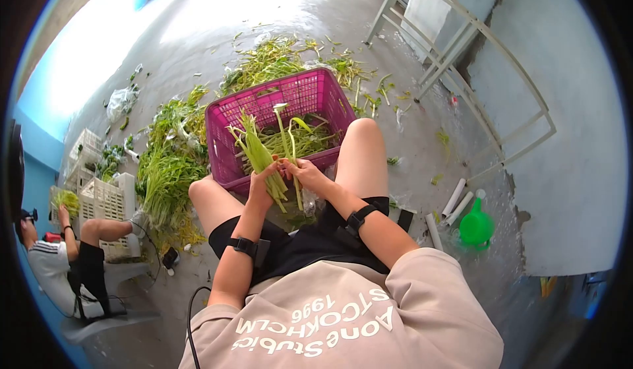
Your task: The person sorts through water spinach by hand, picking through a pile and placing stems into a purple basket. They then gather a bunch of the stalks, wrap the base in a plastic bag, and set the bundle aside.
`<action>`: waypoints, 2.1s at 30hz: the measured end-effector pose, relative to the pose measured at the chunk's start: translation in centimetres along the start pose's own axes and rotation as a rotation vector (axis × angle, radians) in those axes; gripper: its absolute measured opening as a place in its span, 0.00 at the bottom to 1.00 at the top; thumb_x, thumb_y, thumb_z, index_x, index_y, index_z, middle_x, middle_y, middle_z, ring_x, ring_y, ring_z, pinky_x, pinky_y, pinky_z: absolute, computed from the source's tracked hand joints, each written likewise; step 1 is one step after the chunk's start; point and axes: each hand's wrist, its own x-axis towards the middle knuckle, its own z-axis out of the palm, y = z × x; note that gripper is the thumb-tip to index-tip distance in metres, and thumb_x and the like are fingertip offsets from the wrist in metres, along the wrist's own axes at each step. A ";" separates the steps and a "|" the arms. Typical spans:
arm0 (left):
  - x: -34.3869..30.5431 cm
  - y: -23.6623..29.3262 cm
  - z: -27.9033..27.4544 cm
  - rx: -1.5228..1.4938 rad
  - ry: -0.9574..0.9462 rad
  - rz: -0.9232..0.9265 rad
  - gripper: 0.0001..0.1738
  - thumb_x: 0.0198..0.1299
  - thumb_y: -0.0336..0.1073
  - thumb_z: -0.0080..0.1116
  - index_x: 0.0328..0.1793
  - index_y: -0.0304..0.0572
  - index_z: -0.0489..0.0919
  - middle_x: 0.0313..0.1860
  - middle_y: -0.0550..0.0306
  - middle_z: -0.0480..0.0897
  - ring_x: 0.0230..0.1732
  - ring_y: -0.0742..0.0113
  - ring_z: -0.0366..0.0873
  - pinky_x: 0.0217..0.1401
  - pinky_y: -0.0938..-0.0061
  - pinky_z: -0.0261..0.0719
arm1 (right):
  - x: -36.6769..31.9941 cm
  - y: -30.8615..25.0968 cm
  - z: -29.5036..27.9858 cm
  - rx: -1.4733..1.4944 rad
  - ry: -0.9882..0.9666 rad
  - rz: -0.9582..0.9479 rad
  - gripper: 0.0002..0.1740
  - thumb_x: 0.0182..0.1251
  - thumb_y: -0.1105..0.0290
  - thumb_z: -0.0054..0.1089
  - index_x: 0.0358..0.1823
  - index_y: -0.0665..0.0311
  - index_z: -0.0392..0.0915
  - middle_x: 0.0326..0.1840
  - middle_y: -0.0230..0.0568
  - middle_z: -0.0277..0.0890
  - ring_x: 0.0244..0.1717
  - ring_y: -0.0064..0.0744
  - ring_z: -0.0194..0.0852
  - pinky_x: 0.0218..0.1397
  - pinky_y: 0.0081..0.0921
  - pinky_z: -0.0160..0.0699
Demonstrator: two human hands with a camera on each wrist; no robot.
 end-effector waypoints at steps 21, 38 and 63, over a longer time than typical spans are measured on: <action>0.0 -1.2 -1.5 0.186 0.056 0.036 0.14 0.58 0.30 0.69 0.49 0.39 0.79 0.37 0.59 0.83 0.35 0.69 0.83 0.36 0.75 0.82 | 0.4 0.7 -0.3 -0.564 -0.084 -0.169 0.30 0.66 0.64 0.69 0.68 0.59 0.73 0.42 0.42 0.83 0.40 0.22 0.76 0.48 0.29 0.77; 1.4 0.1 -2.5 -0.033 0.288 0.205 0.14 0.58 0.27 0.67 0.49 0.40 0.78 0.35 0.59 0.82 0.33 0.68 0.81 0.34 0.73 0.80 | 0.4 1.0 -0.8 -0.204 -0.061 0.089 0.12 0.64 0.60 0.68 0.35 0.61 0.85 0.25 0.27 0.81 0.21 0.12 0.62 0.24 0.16 0.59; 1.7 0.2 -3.3 -0.034 0.351 0.293 0.10 0.59 0.25 0.66 0.46 0.40 0.79 0.36 0.59 0.82 0.34 0.69 0.81 0.38 0.75 0.81 | -0.1 -0.5 -0.6 -0.016 -0.109 0.137 0.14 0.69 0.64 0.58 0.39 0.68 0.85 0.29 0.36 0.86 0.17 0.13 0.62 0.19 0.17 0.60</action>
